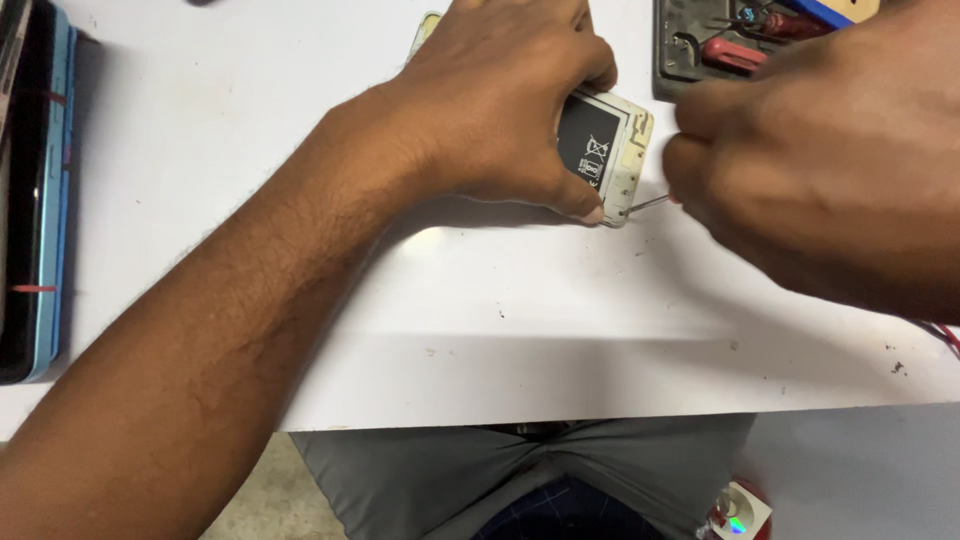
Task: The person removes the back cover of a gold Samsung smartphone, then uses a purple plastic pry tool and a small screwdriver to detach internal components and screws. The device remains open on the workbench throughout the clip.
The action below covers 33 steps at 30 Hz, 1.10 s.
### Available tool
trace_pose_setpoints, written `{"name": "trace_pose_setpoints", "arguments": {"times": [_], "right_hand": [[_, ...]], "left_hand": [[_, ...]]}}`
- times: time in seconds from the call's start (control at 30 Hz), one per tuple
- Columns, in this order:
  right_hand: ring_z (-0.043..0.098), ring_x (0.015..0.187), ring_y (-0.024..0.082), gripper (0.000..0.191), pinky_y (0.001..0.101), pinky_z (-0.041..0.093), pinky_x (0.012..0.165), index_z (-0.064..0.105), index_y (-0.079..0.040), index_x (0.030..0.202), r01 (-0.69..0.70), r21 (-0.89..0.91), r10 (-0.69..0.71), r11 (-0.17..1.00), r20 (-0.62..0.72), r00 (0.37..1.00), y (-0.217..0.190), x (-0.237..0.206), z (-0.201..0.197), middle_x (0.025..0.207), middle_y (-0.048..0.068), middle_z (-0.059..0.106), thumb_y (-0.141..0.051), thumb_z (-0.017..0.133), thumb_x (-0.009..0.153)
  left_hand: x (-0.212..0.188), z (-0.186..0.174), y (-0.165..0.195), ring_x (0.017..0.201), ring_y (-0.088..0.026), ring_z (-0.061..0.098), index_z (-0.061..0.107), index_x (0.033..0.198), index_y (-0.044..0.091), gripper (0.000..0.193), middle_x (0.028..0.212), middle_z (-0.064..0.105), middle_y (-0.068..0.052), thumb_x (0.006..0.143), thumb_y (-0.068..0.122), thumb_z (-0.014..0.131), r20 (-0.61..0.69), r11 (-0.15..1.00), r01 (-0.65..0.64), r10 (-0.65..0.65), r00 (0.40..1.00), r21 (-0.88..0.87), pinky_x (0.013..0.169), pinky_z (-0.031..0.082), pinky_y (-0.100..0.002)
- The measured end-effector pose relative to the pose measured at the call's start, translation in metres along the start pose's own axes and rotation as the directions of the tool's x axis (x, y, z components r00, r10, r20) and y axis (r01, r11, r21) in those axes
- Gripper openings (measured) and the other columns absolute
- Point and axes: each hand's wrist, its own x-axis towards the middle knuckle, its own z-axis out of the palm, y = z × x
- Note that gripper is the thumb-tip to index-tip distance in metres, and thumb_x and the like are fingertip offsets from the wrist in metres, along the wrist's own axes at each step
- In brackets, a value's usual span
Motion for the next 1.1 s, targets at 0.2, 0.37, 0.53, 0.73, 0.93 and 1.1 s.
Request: {"name": "trace_pose_setpoints", "arguments": {"times": [0.2, 0.37, 0.53, 0.73, 0.93, 1.1], "right_hand": [[0.071, 0.083, 0.012, 0.027, 0.0337, 0.058, 0.068, 0.069, -0.026, 0.103, 0.012, 0.156, 0.032, 0.988, -0.276, 0.961, 0.000, -0.007, 0.011, 0.092, -0.006, 0.064, -0.027, 0.067, 0.076], [0.072, 0.077, 0.012, 0.030, 0.0315, 0.057, 0.063, 0.070, -0.018, 0.108, 0.005, 0.667, 0.255, 0.745, -0.292, 0.922, 0.006, -0.019, 0.027, 0.108, -0.004, 0.067, -0.008, 0.072, 0.080], [0.073, 0.077, 0.016, 0.026, 0.0305, 0.060, 0.067, 0.063, -0.004, 0.111, 0.082, 0.962, 0.475, 0.260, -0.202, 0.856, -0.002, -0.030, 0.049, 0.090, 0.008, 0.070, -0.007, 0.076, 0.089], [0.071, 0.093, 0.017, 0.032, 0.0278, 0.064, 0.079, 0.053, 0.000, 0.114, 0.355, 0.934, 0.748, 0.037, -0.261, 0.610, -0.032, -0.030, 0.076, 0.100, 0.014, 0.064, -0.010, 0.079, 0.099], [0.073, 0.092, 0.012, 0.028, 0.0219, 0.063, 0.078, 0.053, -0.001, 0.113, 0.669, 0.742, 0.826, -0.046, -0.348, 0.443, -0.048, -0.013, 0.097, 0.101, 0.010, 0.064, -0.012, 0.079, 0.109], [0.075, 0.087, 0.016, 0.015, 0.0210, 0.063, 0.070, 0.058, 0.005, 0.117, 0.746, 0.661, 0.777, -0.086, -0.424, 0.465, -0.023, 0.010, 0.104, 0.106, 0.017, 0.070, -0.004, 0.067, 0.109]], "left_hand": [[0.003, -0.007, 0.005, 0.110, -0.029, 0.052, 0.075, 0.108, 0.008, 0.077, 0.103, 0.062, -0.008, 0.053, 0.057, 0.099, 0.073, 0.999, 0.034, -0.035, 0.997, 0.014, 0.095, 0.038, -0.050], [0.004, -0.007, 0.009, 0.106, -0.031, 0.052, 0.075, 0.107, 0.006, 0.079, 0.102, 0.062, -0.009, 0.049, 0.053, 0.101, 0.045, 0.999, 0.005, -0.006, 0.999, 0.032, 0.086, 0.041, -0.049], [0.003, -0.004, 0.010, 0.107, -0.028, 0.055, 0.074, 0.114, 0.007, 0.084, 0.105, 0.064, -0.008, 0.050, 0.053, 0.100, 0.084, 0.998, 0.063, -0.065, 0.994, 0.027, 0.092, 0.042, -0.048], [0.004, -0.003, 0.010, 0.105, -0.033, 0.053, 0.075, 0.112, 0.004, 0.084, 0.105, 0.064, -0.011, 0.049, 0.053, 0.101, 0.030, 0.998, -0.017, 0.015, 0.999, 0.063, 0.085, 0.043, -0.048], [0.006, 0.000, 0.004, 0.104, -0.032, 0.057, 0.074, 0.115, 0.001, 0.085, 0.105, 0.066, -0.012, 0.052, 0.052, 0.101, 0.022, 0.995, -0.078, 0.076, 0.997, 0.067, 0.087, 0.043, -0.048], [0.009, -0.004, -0.002, 0.103, -0.031, 0.059, 0.072, 0.118, 0.000, 0.081, 0.106, 0.065, -0.014, 0.060, 0.049, 0.101, -0.015, 0.992, 0.023, -0.022, 1.000, 0.125, 0.087, 0.042, -0.047]]}}
